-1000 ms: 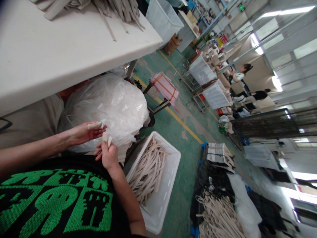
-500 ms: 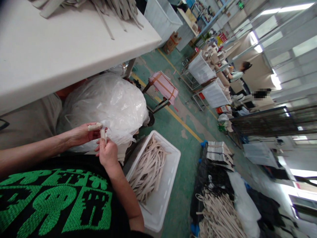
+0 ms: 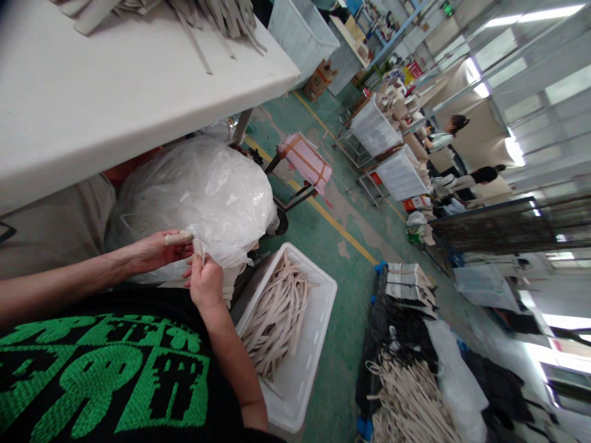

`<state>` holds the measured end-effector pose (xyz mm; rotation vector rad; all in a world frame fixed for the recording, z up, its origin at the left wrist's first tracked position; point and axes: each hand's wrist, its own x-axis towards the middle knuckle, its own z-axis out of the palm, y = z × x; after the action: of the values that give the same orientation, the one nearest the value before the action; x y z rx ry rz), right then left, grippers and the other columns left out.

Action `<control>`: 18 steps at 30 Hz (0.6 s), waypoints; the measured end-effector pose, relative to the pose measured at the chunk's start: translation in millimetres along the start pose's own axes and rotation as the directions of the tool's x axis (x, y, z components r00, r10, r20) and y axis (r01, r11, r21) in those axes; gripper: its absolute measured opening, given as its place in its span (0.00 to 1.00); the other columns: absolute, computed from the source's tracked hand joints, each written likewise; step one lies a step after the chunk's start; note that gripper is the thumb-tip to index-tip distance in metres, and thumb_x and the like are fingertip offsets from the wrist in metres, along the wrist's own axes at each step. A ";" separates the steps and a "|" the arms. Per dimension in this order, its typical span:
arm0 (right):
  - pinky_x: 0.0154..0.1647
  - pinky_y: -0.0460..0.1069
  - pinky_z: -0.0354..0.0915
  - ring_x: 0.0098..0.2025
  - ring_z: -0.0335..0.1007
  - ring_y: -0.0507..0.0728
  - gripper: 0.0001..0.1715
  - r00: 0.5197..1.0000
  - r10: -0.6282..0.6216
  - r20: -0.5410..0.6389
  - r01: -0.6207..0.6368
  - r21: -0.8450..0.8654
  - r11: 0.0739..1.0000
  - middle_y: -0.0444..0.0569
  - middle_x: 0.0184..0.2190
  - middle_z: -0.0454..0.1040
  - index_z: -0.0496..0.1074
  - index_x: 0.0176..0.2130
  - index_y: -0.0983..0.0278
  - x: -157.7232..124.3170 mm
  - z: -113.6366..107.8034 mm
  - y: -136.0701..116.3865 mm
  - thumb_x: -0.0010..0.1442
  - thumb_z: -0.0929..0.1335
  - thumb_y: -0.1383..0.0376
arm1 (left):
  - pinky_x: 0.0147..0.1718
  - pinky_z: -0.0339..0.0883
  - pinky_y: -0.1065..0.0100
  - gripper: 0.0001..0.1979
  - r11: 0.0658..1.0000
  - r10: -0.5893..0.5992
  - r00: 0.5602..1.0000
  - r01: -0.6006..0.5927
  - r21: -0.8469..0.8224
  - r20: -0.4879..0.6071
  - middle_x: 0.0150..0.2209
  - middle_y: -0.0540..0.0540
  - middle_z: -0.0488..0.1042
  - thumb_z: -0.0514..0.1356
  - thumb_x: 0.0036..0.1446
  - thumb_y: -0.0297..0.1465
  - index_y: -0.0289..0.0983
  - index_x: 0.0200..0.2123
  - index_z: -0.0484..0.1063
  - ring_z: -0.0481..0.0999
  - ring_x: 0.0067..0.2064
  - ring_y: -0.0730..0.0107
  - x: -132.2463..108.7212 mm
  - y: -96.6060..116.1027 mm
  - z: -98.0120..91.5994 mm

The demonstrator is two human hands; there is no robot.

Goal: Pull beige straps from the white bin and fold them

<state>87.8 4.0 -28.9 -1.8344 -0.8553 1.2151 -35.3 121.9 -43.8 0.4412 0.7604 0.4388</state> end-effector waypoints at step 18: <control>0.21 0.42 0.62 0.18 0.71 0.49 0.22 0.999 -0.006 -0.048 0.002 -0.082 0.997 0.43 0.24 0.76 0.72 0.38 0.63 0.5 -1.8 -3.1 0.77 0.60 0.54 | 0.35 0.78 0.73 0.06 0.998 -0.044 0.996 0.040 -0.045 -0.082 0.29 0.44 0.82 0.71 0.58 0.21 0.33 0.29 0.80 0.81 0.30 0.70 -0.6 -0.1 2.0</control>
<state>89.3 5.5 -26.0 -1.9184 -0.8935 1.1438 -34.2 121.0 -42.3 0.3671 0.8380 0.4356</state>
